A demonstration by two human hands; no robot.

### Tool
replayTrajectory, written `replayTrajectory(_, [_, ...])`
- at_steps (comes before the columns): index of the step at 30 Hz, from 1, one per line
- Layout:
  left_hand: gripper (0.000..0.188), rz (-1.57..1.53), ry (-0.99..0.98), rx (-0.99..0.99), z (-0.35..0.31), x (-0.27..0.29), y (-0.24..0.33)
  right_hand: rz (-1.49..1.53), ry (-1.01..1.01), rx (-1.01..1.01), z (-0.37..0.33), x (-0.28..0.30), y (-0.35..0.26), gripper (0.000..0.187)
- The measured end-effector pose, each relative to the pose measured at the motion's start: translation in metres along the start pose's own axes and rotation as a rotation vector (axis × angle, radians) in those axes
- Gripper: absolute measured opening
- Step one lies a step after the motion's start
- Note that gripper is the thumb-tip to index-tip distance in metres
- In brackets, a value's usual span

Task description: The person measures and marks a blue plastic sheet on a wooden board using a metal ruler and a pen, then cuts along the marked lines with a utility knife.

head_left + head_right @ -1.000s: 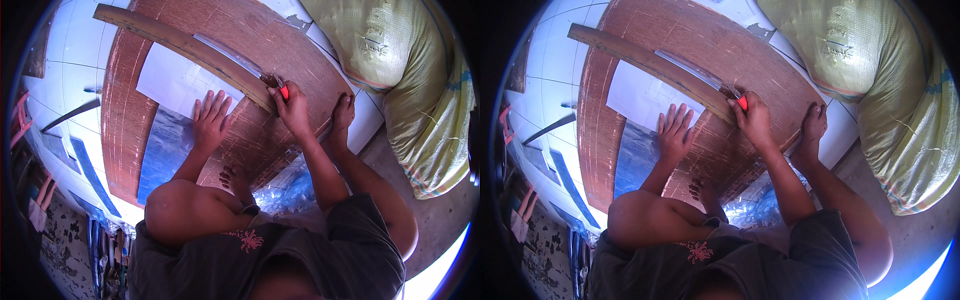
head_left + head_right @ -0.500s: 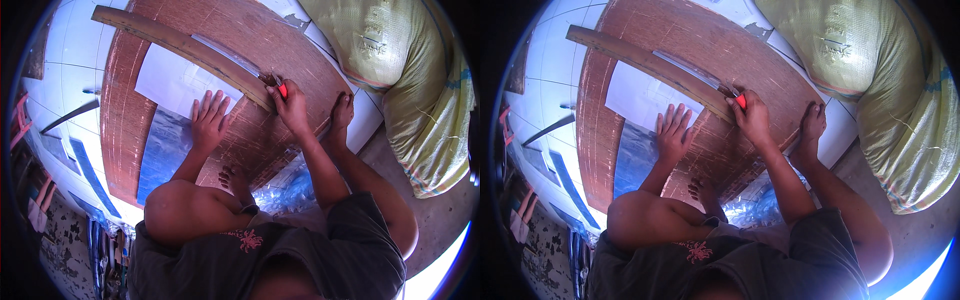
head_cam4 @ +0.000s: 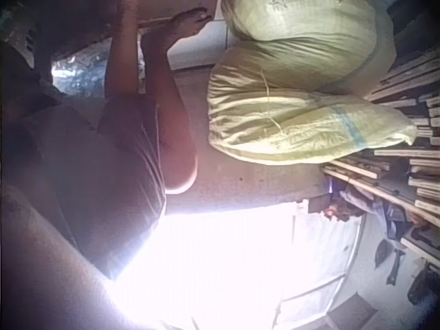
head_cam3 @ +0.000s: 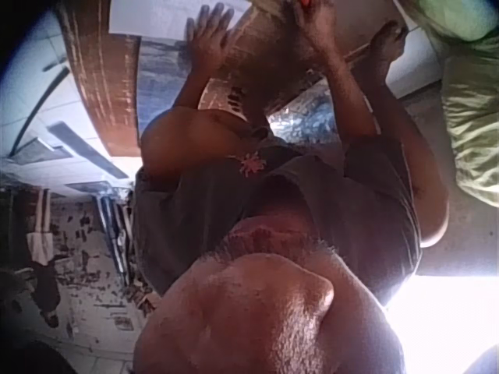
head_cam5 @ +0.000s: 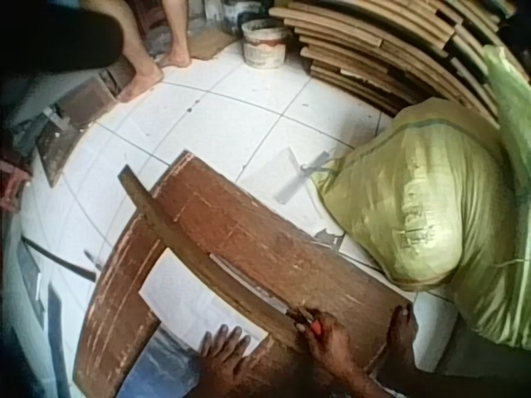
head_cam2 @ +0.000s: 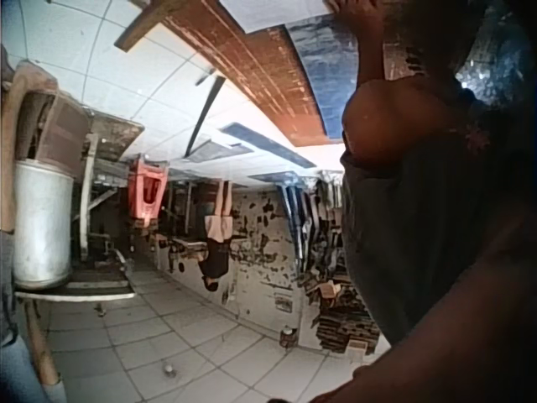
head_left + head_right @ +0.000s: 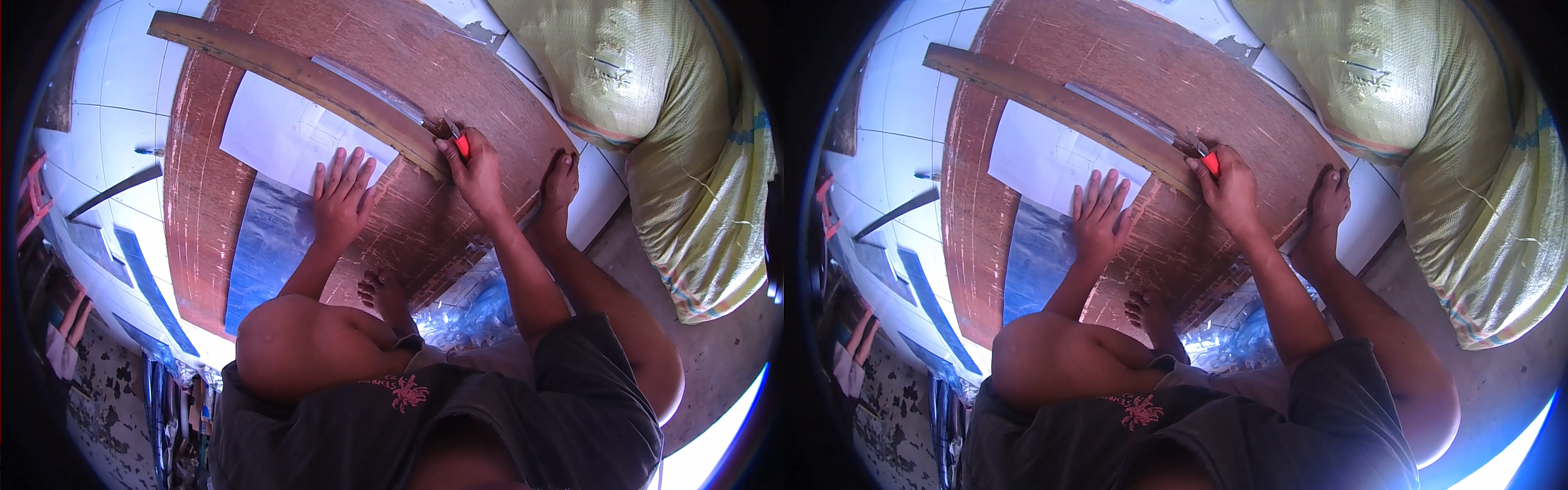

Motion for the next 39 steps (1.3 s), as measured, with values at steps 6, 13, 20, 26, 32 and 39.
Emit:
replayTrajectory(6, [0.054,0.012,0.007,-0.005,0.001,0.005,0.001,0.004,0.006,0.0,0.002,-0.005,-0.002,0.035])
replayTrajectory(13, [0.042,-0.089,-0.066,-0.055,0.024,0.045,0.015,-0.003,0.017,-0.013,0.002,-0.007,-0.001,0.036])
replayTrajectory(20, [0.036,-0.168,0.082,-0.081,0.093,0.101,-0.017,0.012,0.042,-0.009,0.001,-0.01,0.007,0.037])
replayTrajectory(26, [0.075,-0.089,0.374,0.52,0.133,0.072,-0.071,0.002,0.038,0.01,0.002,-0.009,-0.003,0.038])
replayTrajectory(32, [0.074,-0.07,0.616,0.796,0.158,0.037,-0.052,-0.009,-0.005,0.0,0.006,-0.011,-0.005,0.037])
replayTrajectory(39, [0.066,0.097,0.689,0.751,0.162,0.016,-0.041,-0.025,-0.063,-0.022,0.007,-0.009,0.003,0.038])
Point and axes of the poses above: each hand's wrist, its own z-axis towards the middle knuckle, its own x-axis out of the back of the hand, y = z × x, the point moved 2 cm from there along z, towards the middle knuckle, and after that the axes turned 12 degrees about -z, right-handed, at the moved point
